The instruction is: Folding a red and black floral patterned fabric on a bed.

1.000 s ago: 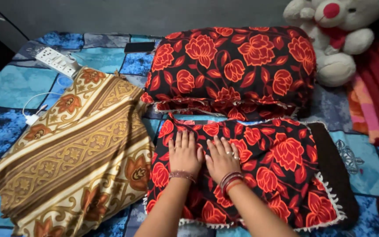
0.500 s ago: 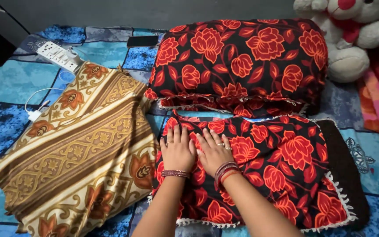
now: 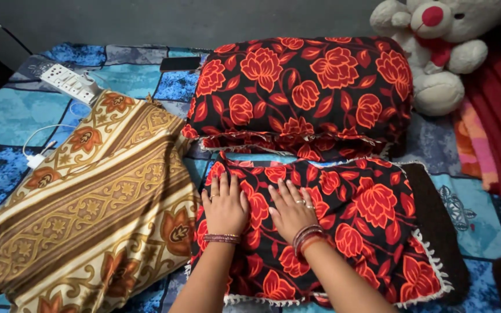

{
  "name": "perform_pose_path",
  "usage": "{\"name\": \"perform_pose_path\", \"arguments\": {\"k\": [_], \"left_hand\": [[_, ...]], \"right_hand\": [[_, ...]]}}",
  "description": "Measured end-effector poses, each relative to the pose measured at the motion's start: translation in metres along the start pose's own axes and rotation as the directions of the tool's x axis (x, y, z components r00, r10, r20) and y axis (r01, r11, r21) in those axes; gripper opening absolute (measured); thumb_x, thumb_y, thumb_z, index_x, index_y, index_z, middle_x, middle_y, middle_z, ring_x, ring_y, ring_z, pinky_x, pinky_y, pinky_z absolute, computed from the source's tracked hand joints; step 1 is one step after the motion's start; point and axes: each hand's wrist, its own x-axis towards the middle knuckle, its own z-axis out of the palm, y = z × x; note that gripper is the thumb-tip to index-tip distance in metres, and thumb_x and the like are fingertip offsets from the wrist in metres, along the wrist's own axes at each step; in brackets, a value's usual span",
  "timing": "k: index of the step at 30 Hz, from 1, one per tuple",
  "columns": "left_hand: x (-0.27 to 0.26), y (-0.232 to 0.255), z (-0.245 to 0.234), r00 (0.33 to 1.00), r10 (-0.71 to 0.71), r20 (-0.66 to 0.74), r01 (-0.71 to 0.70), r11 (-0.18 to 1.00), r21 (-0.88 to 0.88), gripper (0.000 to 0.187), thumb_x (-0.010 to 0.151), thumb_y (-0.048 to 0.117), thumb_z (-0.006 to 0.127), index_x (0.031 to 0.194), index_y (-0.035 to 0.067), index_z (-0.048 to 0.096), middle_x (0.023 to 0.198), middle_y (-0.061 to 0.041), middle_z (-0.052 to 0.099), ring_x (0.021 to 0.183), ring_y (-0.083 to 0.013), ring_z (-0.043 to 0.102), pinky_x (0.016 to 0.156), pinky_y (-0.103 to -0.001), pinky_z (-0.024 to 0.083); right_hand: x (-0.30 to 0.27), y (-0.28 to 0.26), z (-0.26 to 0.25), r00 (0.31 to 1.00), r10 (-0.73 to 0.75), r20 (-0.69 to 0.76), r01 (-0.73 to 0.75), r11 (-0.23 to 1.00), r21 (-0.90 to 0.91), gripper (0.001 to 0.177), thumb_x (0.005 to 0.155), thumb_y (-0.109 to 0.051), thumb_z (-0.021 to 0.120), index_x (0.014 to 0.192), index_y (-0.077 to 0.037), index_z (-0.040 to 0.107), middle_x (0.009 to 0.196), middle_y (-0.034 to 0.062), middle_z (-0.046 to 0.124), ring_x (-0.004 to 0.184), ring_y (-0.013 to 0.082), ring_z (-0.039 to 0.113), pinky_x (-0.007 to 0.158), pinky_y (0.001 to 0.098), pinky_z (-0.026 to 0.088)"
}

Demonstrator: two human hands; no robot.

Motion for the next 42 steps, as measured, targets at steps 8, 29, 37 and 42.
{"name": "perform_pose_path", "arguments": {"k": [8, 29, 37, 42], "left_hand": [[0.030, 0.063, -0.028, 0.969, 0.227, -0.098, -0.232, 0.972, -0.040, 0.061, 0.084, 0.035, 0.060, 0.143, 0.019, 0.055, 0.164, -0.013, 0.033, 0.152, -0.0363, 0.027, 0.119, -0.065, 0.014], [0.008, 0.070, -0.003, 0.949, 0.280, 0.149, -0.263, 0.957, -0.119, 0.063, 0.090, 0.043, 0.057, 0.145, 0.012, 0.050, 0.158, -0.017, 0.037, 0.148, -0.0354, 0.030, 0.117, -0.066, 0.013], [0.010, 0.017, -0.016, 0.960, 0.126, -0.250, -0.134, 0.991, -0.014, 0.074, 0.093, 0.043, 0.056, 0.155, 0.006, 0.041, 0.165, -0.018, 0.031, 0.154, -0.0358, 0.026, 0.120, -0.064, 0.010], [0.002, 0.012, -0.009, 0.987, 0.063, 0.149, -0.057, 0.998, -0.041, 0.071, 0.094, 0.050, 0.049, 0.149, 0.005, 0.045, 0.157, -0.016, 0.042, 0.150, -0.0317, 0.031, 0.120, -0.059, 0.017]], "right_hand": [[0.019, 0.024, -0.061, 0.803, 0.008, -0.596, 0.089, 0.987, 0.133, 0.070, 0.098, -0.035, 0.057, 0.159, -0.009, 0.034, 0.169, 0.0204, 0.023, 0.156, 0.0388, 0.021, 0.124, 0.0559, 0.017], [-0.004, 0.056, 0.021, 0.963, 0.165, -0.213, -0.159, 0.986, 0.045, 0.060, 0.096, -0.038, 0.049, 0.152, -0.018, 0.043, 0.162, 0.0138, 0.036, 0.149, 0.0320, 0.032, 0.121, 0.0522, 0.020], [0.002, 0.052, 0.019, 0.972, 0.216, -0.097, -0.215, 0.976, 0.023, 0.061, 0.097, -0.040, 0.047, 0.154, -0.019, 0.039, 0.162, 0.0129, 0.032, 0.149, 0.0316, 0.028, 0.120, 0.0530, 0.018], [0.025, 0.004, -0.066, 0.954, 0.276, -0.114, -0.269, 0.961, 0.070, 0.071, 0.090, -0.043, 0.059, 0.153, -0.018, 0.037, 0.164, 0.0138, 0.022, 0.152, 0.0360, 0.019, 0.118, 0.0568, 0.017]]}}
